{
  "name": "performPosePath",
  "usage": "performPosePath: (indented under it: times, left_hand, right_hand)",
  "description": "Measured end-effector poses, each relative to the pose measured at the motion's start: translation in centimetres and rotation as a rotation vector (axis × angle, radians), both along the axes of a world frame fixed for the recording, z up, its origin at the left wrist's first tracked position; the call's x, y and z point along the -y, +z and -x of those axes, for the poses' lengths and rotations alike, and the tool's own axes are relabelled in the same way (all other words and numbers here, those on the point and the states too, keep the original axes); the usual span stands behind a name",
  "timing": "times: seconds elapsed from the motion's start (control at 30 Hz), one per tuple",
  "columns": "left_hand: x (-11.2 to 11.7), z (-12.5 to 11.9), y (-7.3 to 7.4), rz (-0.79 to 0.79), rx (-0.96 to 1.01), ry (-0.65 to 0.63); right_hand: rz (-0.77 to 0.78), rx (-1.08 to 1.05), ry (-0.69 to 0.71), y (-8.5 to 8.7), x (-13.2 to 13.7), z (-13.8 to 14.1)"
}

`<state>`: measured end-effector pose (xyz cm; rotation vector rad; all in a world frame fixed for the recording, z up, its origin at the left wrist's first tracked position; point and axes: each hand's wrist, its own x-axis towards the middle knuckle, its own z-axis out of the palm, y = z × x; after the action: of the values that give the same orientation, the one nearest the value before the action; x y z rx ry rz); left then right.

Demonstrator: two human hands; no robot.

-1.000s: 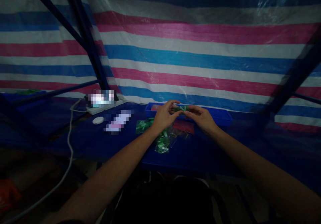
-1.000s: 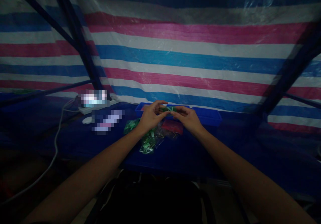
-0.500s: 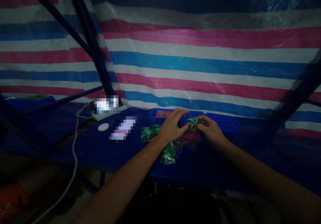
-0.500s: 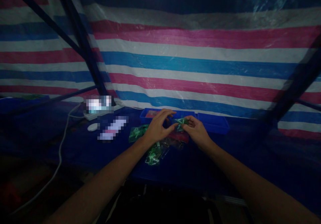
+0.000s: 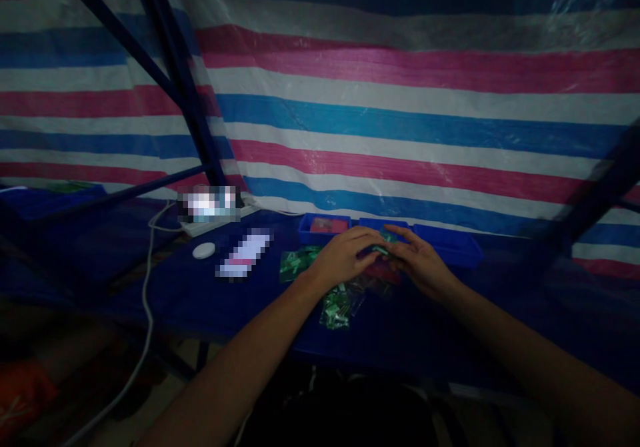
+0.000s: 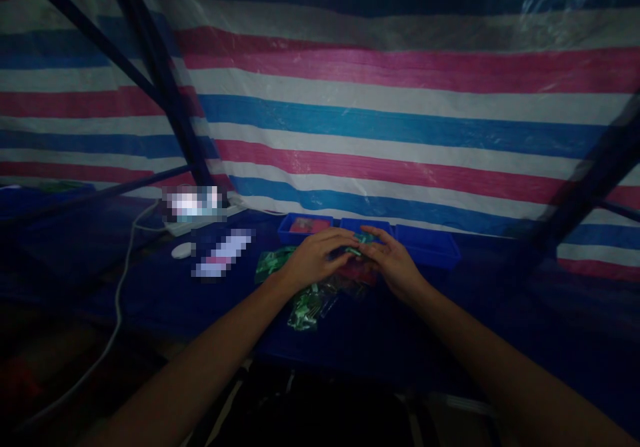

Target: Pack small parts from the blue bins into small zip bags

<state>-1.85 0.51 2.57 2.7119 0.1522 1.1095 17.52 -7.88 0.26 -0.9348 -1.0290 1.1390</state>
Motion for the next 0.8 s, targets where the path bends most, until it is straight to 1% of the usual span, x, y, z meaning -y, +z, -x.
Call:
performPosePath:
  times: [0.17,0.33,0.43,0.5,0.57,0.7,0.8]
  left_hand:
    - [0.1,-0.2,0.1,0.084,0.024,0.004]
    - [0.7,-0.4,0.4,0.127,0.064,0.035]
    - [1.0,-0.5,0.4,0.170,0.130,0.084]
    - [1.0,-0.7,0.3,0.235,0.162,0.110]
    - [0.9,-0.8,0.2,0.312,0.179,0.106]
    - [0.7,-0.9,0.1,0.389,0.177,0.075]
    - [0.5,-0.8,0.0,0.374,0.163,0.090]
  right_hand:
    - [0.051,0.027,0.018,0.4,-0.2,-0.3]
    - [0.016,0.136,0.035,0.9,-0.1,-0.8]
    - [-0.078,0.204,-0.005,1.1,0.2,-1.0]
    - [-0.181,0.239,-0.048,1.1,0.1,-1.0]
    - [-0.261,0.273,-0.060,1.0,0.0,-1.1]
    - [-0.286,0.325,-0.020,0.7,-0.5,-1.4]
    - [-0.287,0.358,-0.068,0.5,-0.9,-1.7]
